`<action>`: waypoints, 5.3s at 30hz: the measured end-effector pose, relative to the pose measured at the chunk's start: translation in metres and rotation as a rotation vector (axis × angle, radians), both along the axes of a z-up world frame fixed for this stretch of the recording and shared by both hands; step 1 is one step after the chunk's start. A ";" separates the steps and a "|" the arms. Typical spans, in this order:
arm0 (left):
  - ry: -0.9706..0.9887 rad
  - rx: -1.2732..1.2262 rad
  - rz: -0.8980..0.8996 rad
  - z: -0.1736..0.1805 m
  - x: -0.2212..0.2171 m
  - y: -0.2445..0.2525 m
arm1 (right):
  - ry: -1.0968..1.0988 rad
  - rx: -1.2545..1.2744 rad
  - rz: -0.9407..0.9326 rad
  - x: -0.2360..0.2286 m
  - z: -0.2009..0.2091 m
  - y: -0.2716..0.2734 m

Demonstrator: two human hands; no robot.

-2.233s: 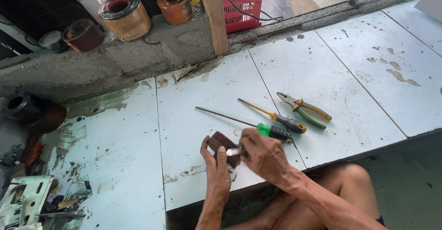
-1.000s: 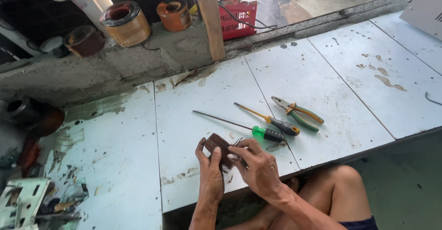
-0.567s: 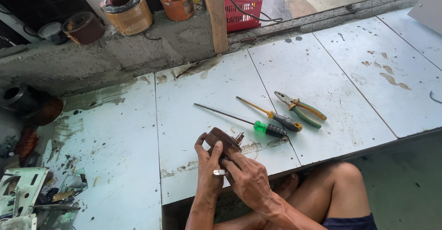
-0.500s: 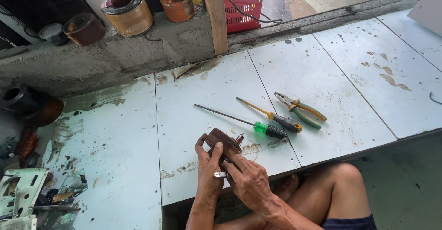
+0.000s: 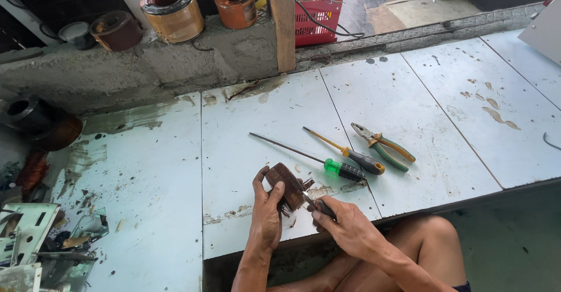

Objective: The person uses pliers to strip and cut copper wire from a cylindrical transformer coil. They repeatedly pull, twist, and cut sections of the wire, accumulating loose copper strands on the workbench.

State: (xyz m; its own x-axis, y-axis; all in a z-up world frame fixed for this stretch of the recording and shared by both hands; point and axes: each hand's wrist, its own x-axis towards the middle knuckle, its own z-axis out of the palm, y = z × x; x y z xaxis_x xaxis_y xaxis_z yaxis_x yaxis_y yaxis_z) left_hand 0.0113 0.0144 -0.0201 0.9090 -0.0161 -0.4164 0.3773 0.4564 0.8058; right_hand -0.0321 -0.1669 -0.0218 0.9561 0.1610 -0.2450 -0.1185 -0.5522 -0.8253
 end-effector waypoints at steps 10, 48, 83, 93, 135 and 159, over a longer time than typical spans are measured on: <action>-0.015 0.062 -0.045 0.003 -0.001 0.002 | 0.410 0.177 0.115 0.007 0.034 0.010; -0.051 0.042 -0.094 -0.003 -0.002 0.004 | 0.622 0.368 -0.057 0.020 0.041 0.007; -0.133 0.300 -0.141 0.002 -0.012 0.000 | 0.102 0.003 0.011 0.013 0.019 0.023; -0.126 0.279 -0.065 -0.006 -0.011 -0.007 | -0.387 -0.584 -0.036 -0.001 -0.029 0.033; -0.114 0.244 -0.009 -0.008 -0.009 -0.012 | -0.327 -0.127 -0.118 0.018 -0.083 0.042; -0.008 0.296 -0.043 0.026 -0.010 -0.009 | -1.189 -0.506 0.261 0.049 -0.012 0.014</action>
